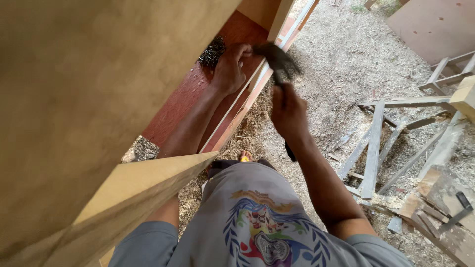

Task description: The person hammers nails into a wooden frame structure. They take nails one at a time from a pile on a red board, position each nail against the wood, and drive it in with a claw hammer, repeating this cycle across different spots on the frame.

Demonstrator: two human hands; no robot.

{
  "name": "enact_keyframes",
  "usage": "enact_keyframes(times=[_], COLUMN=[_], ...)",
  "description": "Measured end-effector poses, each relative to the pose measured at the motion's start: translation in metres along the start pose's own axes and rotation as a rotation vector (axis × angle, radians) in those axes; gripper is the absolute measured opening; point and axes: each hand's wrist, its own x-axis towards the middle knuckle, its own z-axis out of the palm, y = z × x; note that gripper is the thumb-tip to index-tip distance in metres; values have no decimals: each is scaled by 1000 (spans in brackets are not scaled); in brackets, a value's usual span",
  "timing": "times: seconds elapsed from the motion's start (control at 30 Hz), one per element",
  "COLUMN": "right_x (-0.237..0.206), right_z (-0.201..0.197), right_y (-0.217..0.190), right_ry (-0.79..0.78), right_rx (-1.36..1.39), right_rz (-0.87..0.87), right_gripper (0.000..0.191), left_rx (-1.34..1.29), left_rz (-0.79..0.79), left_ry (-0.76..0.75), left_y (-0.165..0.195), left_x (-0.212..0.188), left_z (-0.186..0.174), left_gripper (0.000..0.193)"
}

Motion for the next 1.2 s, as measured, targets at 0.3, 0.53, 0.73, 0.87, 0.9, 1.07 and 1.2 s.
enact_keyframes(times=[0.3, 0.53, 0.73, 0.87, 0.9, 1.07, 1.2], right_x=[-4, 15, 21, 22, 22, 20, 11], right_z=[5, 26, 27, 18, 16, 18, 35], right_y=[15, 37, 41, 37, 36, 29, 19], right_ry=[118, -141, -151, 1, 29, -18, -154], right_rx=[-6, -69, -28, -28, 0, -9, -13], right_rz=[-116, 100, 214, 139, 143, 108, 154], right_gripper=[36, 38, 42, 40, 40, 38, 40], left_rx=[-54, -70, 536, 774, 820, 757, 534], left_rz=[85, 15, 258, 221, 237, 302, 334], left_ry=[71, 95, 473, 434, 404, 359, 439], left_y=[-11, 22, 43, 12, 2, -28, -17], left_x=[-3, -13, -38, -40, -40, -38, -46], left_z=[4, -10, -36, -40, -37, -28, -37], left_gripper=[52, 38, 37, 38, 31, 17, 16])
